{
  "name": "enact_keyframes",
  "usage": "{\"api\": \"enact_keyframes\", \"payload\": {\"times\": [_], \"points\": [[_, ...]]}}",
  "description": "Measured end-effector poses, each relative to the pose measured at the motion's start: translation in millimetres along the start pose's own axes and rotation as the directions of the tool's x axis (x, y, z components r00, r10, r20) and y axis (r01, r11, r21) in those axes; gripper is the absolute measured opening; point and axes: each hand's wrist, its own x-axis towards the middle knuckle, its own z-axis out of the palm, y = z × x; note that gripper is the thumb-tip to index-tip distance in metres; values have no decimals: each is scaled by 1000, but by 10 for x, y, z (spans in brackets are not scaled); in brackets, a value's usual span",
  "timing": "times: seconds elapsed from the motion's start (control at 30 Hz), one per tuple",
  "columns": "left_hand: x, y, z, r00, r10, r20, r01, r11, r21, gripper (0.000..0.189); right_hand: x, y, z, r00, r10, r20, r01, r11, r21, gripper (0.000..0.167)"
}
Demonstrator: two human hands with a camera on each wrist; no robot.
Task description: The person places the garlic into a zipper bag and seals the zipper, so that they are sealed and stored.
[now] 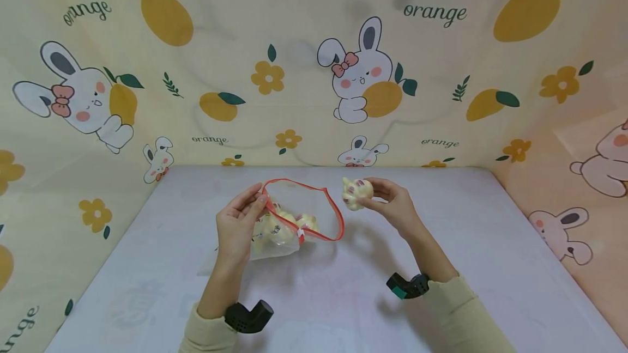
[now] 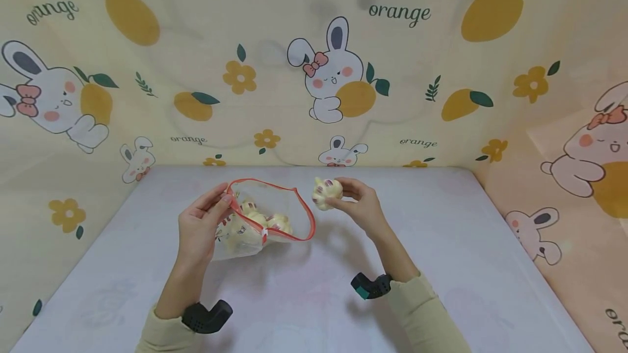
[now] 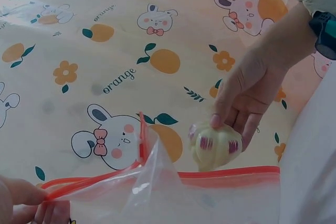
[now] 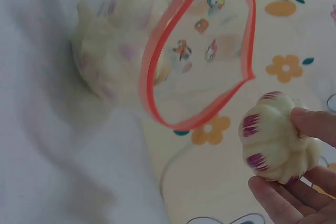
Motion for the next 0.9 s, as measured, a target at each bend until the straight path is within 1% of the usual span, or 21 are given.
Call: {"api": "enact_keyframes", "payload": {"times": [0.13, 0.27, 0.53, 0.67, 0.9], "points": [[-5, 1, -2, 1000, 1, 1, -1, 1000, -5, 36, -47, -58, 16, 1000, -22, 1, 22, 1000, 7, 50], [-10, -3, -4, 1000, 2, 3, -2, 1000, -5, 35, -96, -112, 41, 999, -34, 2, 34, 999, 37, 50], [-22, -6, -2, 1000, 16, 7, -15, 1000, -20, 36, -170, -151, 102, 999, -49, 16, 47, 996, 81, 48], [-26, -4, 0, 1000, 24, 8, -24, 999, -36, 36, -209, -170, 140, 998, -48, 39, 44, 994, 98, 48], [-30, -2, 4, 1000, 19, 2, -19, 999, -32, 36, -260, -202, 191, 995, -79, 65, 69, 987, 146, 48]]}}
